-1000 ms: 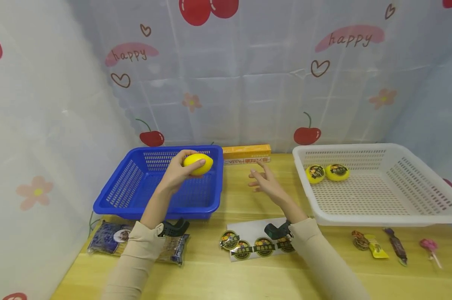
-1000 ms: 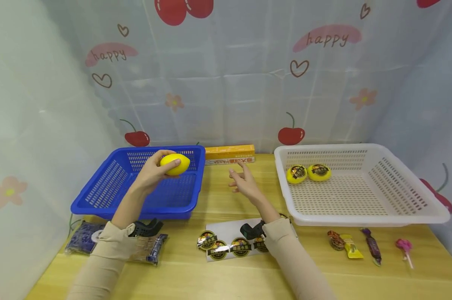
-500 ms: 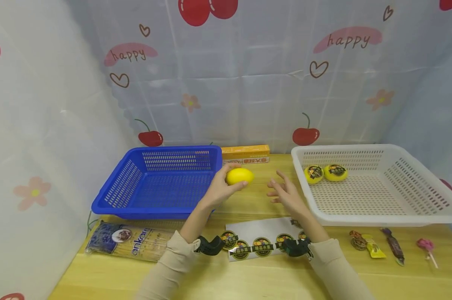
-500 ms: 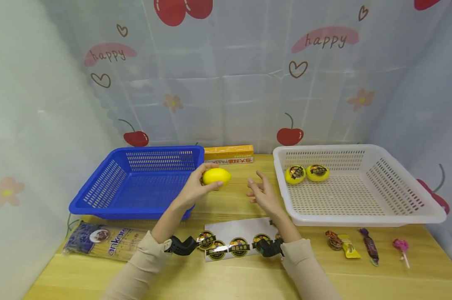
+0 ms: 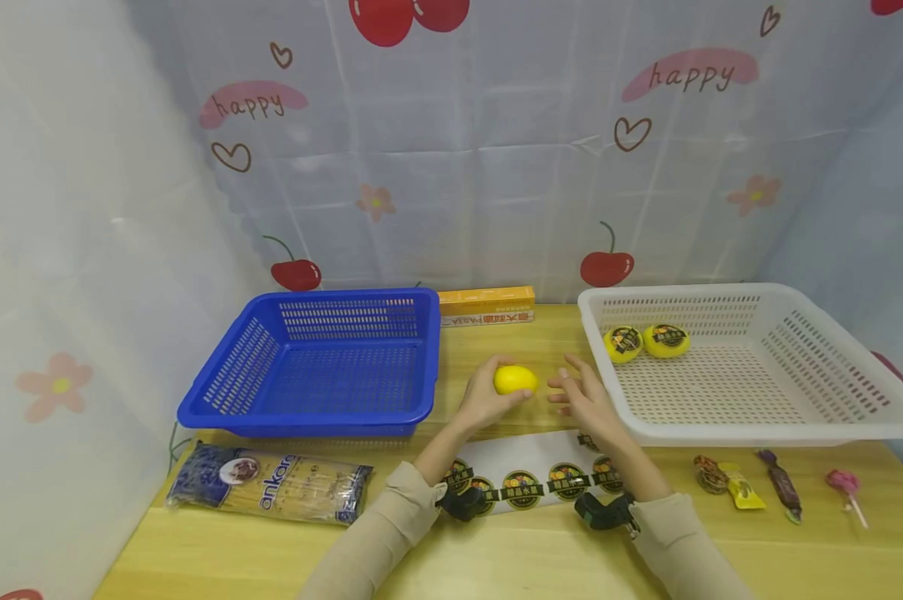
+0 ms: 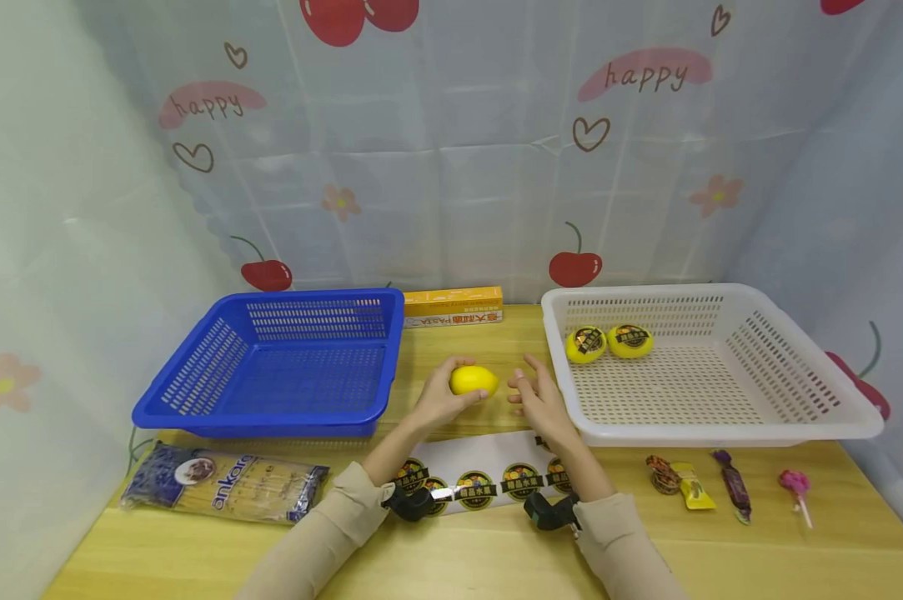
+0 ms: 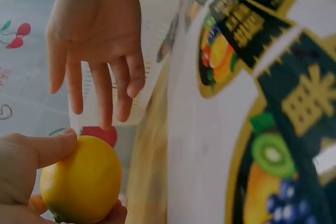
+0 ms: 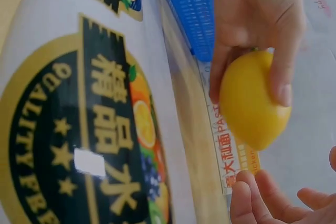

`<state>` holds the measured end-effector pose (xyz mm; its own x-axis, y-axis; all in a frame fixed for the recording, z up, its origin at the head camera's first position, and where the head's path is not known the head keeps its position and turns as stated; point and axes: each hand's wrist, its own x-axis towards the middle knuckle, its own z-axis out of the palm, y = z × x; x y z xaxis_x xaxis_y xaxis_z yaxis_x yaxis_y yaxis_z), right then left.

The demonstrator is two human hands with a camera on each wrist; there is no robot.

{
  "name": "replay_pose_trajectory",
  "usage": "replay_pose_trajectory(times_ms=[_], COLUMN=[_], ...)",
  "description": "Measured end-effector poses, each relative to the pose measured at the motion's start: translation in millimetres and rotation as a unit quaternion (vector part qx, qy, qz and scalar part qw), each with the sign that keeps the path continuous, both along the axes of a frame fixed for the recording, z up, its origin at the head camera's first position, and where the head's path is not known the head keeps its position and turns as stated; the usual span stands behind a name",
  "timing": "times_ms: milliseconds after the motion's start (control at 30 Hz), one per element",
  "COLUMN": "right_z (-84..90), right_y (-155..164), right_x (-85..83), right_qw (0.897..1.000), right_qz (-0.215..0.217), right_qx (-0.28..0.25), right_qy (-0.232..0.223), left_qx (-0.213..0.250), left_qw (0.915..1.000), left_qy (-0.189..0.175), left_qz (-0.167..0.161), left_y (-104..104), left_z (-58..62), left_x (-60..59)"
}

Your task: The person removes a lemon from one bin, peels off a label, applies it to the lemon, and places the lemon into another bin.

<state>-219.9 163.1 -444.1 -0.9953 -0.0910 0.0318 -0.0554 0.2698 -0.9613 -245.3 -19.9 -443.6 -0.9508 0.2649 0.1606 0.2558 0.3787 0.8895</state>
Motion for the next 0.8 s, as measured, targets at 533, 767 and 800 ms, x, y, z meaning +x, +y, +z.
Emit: replay_pose_trajectory(times_ms=[533, 767, 800], right_z=[-5.3, -7.5, -7.9], right_y=[-0.3, -1.5, -2.0], right_x=[-5.8, -6.0, -5.8], right_qw=[1.000, 1.000, 1.000], right_qz=[-0.011, -0.012, -0.012], right_qx=[-0.008, -0.005, -0.001], right_qy=[-0.019, -0.029, -0.028], left_qx=[-0.037, -0.050, -0.051], left_qw=[0.9985, 0.9984, 0.9983], left_qy=[-0.034, -0.020, -0.021], left_qz=[0.020, 0.018, 0.018], left_y=[-4.7, -13.6, -14.5], left_z=[-25.4, -26.6, -26.3], left_x=[-22.7, -27.1, -27.5])
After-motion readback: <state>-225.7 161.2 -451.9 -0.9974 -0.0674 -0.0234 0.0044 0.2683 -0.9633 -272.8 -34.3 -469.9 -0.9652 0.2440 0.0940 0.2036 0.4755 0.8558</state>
